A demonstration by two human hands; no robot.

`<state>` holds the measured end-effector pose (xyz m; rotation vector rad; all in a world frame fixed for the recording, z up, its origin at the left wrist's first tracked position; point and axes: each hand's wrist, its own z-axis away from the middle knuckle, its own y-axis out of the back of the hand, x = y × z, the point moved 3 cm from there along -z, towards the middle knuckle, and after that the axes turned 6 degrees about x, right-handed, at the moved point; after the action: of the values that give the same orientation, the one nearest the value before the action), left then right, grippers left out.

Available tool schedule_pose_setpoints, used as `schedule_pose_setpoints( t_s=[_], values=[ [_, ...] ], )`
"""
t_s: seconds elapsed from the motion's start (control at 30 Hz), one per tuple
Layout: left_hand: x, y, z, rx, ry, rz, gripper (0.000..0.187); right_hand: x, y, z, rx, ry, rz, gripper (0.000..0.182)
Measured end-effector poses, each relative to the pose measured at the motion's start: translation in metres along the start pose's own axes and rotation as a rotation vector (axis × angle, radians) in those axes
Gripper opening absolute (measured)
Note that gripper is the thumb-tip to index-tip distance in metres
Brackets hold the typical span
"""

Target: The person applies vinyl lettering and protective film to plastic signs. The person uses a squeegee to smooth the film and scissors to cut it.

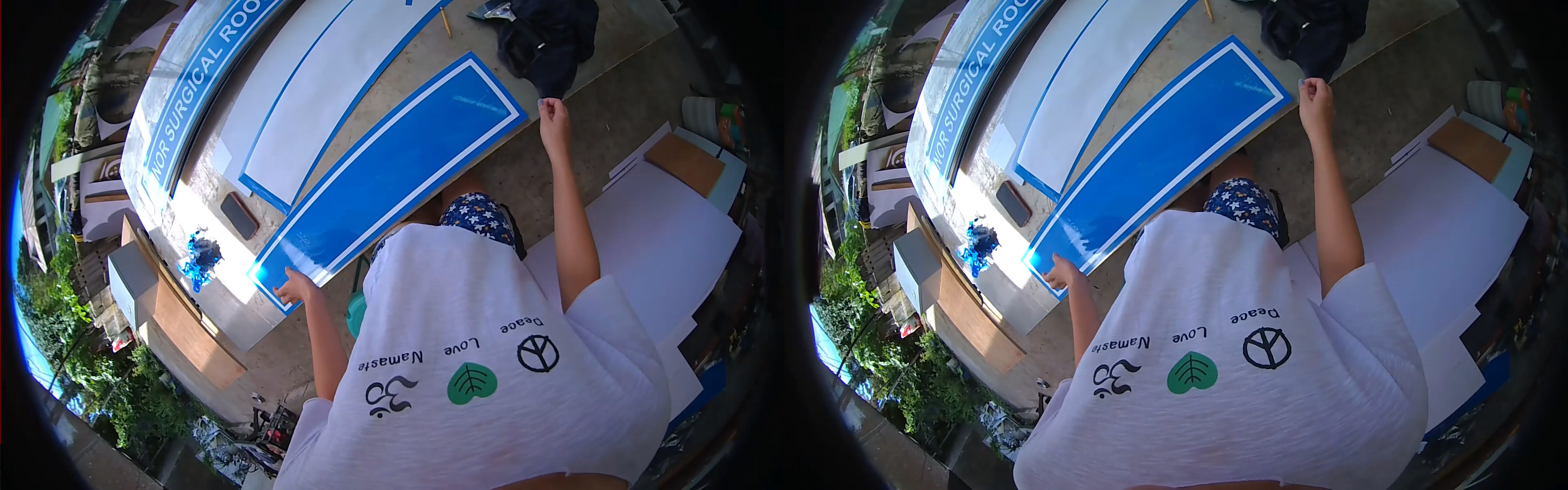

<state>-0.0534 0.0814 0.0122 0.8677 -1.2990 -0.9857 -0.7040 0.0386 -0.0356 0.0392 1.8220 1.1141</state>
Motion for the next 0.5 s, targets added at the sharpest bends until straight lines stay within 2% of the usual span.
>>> schedule_pose_setpoints(
  t_s=[0.07, 0.13, 0.2, 0.3, 0.33, 0.37, 0.4, 0.43, 0.5],
  values=[
    [0.03, -0.02, 0.02, 0.021, -0.667, 0.153, 0.07, -0.006, 0.001, 0.027, 0.066, -0.025, -0.057, 0.013],
    [0.073, -0.03, 0.078, -0.216, -0.989, 0.343, 0.059, -0.018, 0.001, 0.054, -0.026, -0.016, -0.039, 0.014],
    [0.121, -0.041, 0.144, -0.487, -1.165, 0.341, 0.049, -0.024, -0.002, 0.076, -0.049, 0.051, -0.057, 0.017],
    [0.173, -0.082, 0.225, -0.656, -1.648, 0.335, 0.037, -0.036, -0.007, 0.097, -0.123, 0.127, -0.024, 0.018],
    [0.187, -0.099, 0.248, -0.704, -1.754, 0.261, 0.035, -0.038, -0.007, 0.1, -0.127, 0.115, -0.015, 0.018],
    [0.202, -0.113, 0.27, -0.712, -1.868, 0.246, 0.035, -0.043, -0.008, 0.102, -0.135, 0.142, -0.021, 0.019],
    [0.214, -0.135, 0.287, -0.616, -1.996, 0.257, 0.036, -0.047, -0.011, 0.104, -0.143, 0.167, -0.026, 0.019],
    [0.225, -0.15, 0.302, -0.402, -2.13, 0.298, 0.037, -0.049, -0.017, 0.104, -0.149, 0.154, -0.019, 0.019],
    [0.248, -0.174, 0.322, -0.259, -2.079, 0.34, 0.047, -0.051, -0.029, 0.105, -0.123, 0.17, -0.024, 0.02]
  ],
)
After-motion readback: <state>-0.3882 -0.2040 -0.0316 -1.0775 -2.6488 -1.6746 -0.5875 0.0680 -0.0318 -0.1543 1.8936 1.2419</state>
